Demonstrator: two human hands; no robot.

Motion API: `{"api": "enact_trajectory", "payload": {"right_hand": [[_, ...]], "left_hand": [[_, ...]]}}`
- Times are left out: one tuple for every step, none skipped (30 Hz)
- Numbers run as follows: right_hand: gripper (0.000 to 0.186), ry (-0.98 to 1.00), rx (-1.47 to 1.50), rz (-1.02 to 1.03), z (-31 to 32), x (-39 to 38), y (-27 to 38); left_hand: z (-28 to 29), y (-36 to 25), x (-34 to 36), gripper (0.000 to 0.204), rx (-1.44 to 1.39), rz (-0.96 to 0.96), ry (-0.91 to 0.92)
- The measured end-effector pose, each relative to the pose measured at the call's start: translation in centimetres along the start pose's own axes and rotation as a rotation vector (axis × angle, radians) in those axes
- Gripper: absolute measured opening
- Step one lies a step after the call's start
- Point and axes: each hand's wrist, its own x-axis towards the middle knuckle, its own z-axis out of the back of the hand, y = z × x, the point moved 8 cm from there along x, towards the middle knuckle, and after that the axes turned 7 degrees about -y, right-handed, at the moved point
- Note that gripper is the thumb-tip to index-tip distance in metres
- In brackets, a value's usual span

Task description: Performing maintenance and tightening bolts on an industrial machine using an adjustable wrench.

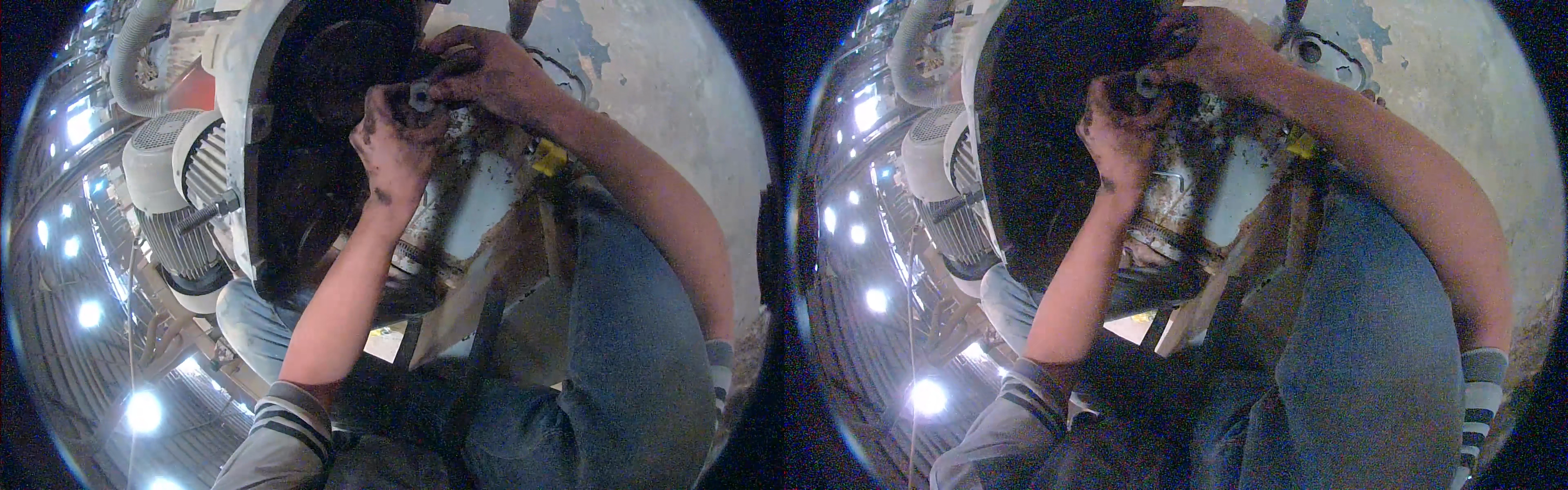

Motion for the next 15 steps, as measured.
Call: {"api": "enact_trajectory", "payload": {"right_hand": [[0.045, -0.014, 0.039, 0.019, -0.3, 0.4, -0.5], [0.042, -0.025, 0.08, 0.037, -0.6, 0.7, -0.3], [0.042, -0.022, 0.086, 0.044, -0.9, 0.9, -0.3], [0.043, 0.051, 0.13, -0.004, -1.9, 1.0, -0.6], [0.044, 0.119, 0.164, -0.056, -2.4, 0.8, -0.9], [0.044, 0.119, 0.162, -0.053, -2.5, 0.9, -0.7], [0.04, 0.138, 0.187, -0.036, -2.9, 1.0, -0.5], [0.037, 0.155, 0.215, -0.019, -3.3, 1.0, -0.5], [0.037, 0.155, 0.215, -0.016, -3.6, 1.4, -0.8], [0.036, 0.012, 0.242, 0.083, -2.7, 2.1, -0.5], [0.036, -0.129, 0.272, 0.186, -1.9, 2.6, 0.1], [0.036, -0.12, 0.277, 0.194, -2.6, 2.7, 1.6], [0.035, -0.269, 0.012, 0.209, -2.3, 2.5, 3.0], [0.036, -0.42, -0.259, 0.223, -1.6, 2.1, 4.5], [0.036, -0.418, -0.259, 0.229, -1.9, 2.5, 4.1]], "left_hand": [[0.5, 0.2, -0.1, 0.042, 0.002, 0.021, -0.013], [1.1, 0.2, -0.1, 0.041, 0.007, 0.045, -0.026], [1.7, 0.0, -0.2, 0.041, 0.015, 0.042, -0.029], [2.5, 0.1, -0.4, 0.037, -0.002, 0.09, -0.044], [3.2, -0.1, -0.6, 0.034, -0.031, 0.14, -0.057], [3.8, -0.2, -1.0, 0.034, -0.032, 0.139, -0.06], [4.5, 0.1, -1.5, 0.032, -0.018, 0.158, -0.065], [5.2, 0.2, -2.0, 0.031, -0.004, 0.177, -0.067], [6.0, -0.9, -2.2, 0.031, 0.007, 0.083, -0.076], [7.0, -1.0, -2.9, 0.031, 0.007, 0.081, -0.078], [7.1, 0.8, -4.2, 0.033, -0.031, 0.302, 0.057], [7.2, 2.4, -5.9, 0.035, -0.068, 0.526, 0.188], [8.2, 2.4, -6.6, 0.035, -0.063, 0.526, 0.178], [8.8, 2.0, -7.2, 0.035, -0.03, 0.495, 0.231], [9.0, 1.6, -7.7, 0.036, 0.004, 0.464, 0.287]]}}
